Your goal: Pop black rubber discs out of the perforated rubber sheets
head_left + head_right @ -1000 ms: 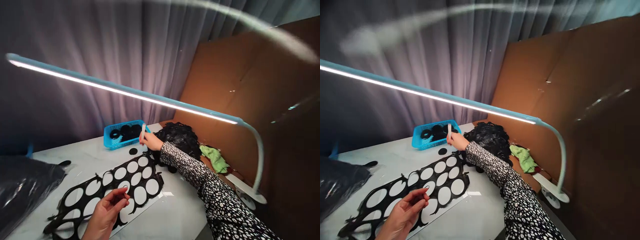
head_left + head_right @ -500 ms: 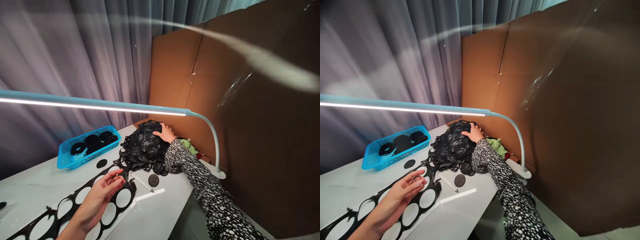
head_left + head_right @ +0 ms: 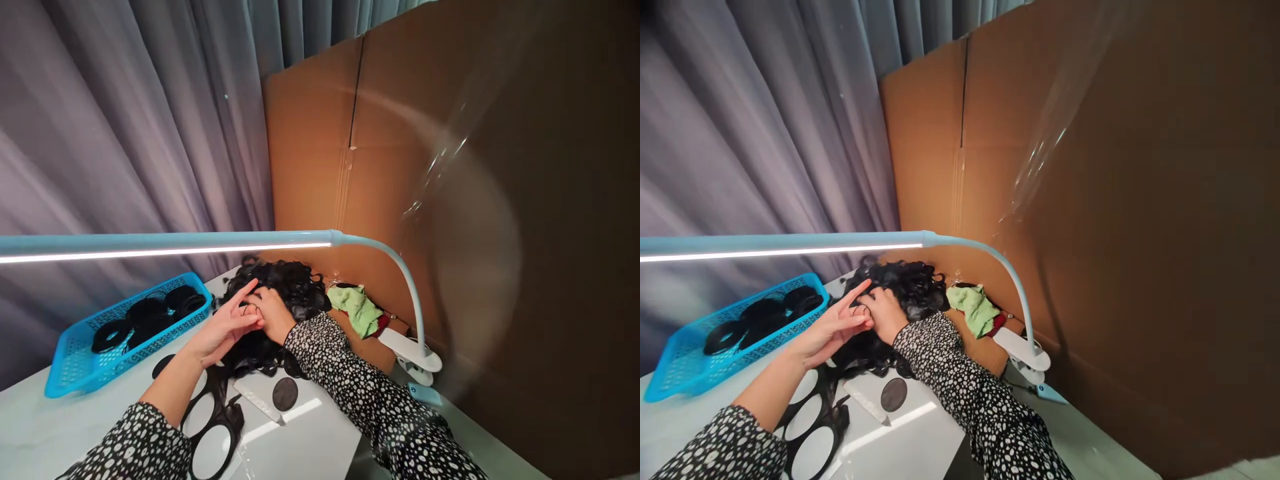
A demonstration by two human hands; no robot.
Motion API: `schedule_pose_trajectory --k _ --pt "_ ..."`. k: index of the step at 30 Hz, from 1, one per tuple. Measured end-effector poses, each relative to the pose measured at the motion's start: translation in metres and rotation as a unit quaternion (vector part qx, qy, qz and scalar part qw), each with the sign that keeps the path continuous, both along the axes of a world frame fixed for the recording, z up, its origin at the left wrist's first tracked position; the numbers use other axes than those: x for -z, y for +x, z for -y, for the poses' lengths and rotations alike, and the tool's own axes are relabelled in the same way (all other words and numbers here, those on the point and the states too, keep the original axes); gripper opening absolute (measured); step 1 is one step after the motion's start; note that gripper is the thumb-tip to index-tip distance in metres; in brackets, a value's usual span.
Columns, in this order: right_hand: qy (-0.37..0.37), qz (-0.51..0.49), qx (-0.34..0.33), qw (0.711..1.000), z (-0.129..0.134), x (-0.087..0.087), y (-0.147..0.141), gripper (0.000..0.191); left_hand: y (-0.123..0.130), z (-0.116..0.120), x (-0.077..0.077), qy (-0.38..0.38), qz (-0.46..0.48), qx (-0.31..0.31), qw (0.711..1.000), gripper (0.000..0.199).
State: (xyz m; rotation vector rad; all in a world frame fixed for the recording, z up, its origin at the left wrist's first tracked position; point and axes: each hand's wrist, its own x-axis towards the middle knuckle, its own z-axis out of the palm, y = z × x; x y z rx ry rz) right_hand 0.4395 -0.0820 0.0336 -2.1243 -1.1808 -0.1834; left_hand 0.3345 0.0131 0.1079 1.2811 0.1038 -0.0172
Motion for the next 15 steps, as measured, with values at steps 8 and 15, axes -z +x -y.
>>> schedule_pose_trajectory --k 8,15 --pt "-0.044 -0.092 -0.285 0.953 0.038 -0.040 0.028 0.044 0.073 -0.034 0.009 -0.097 -0.122 -0.015 0.988 0.078" --pt "-0.014 -0.178 0.157 0.971 0.092 -0.046 0.105 0.029 0.065 -0.043 0.039 -0.090 -0.183 -0.055 0.977 0.099"
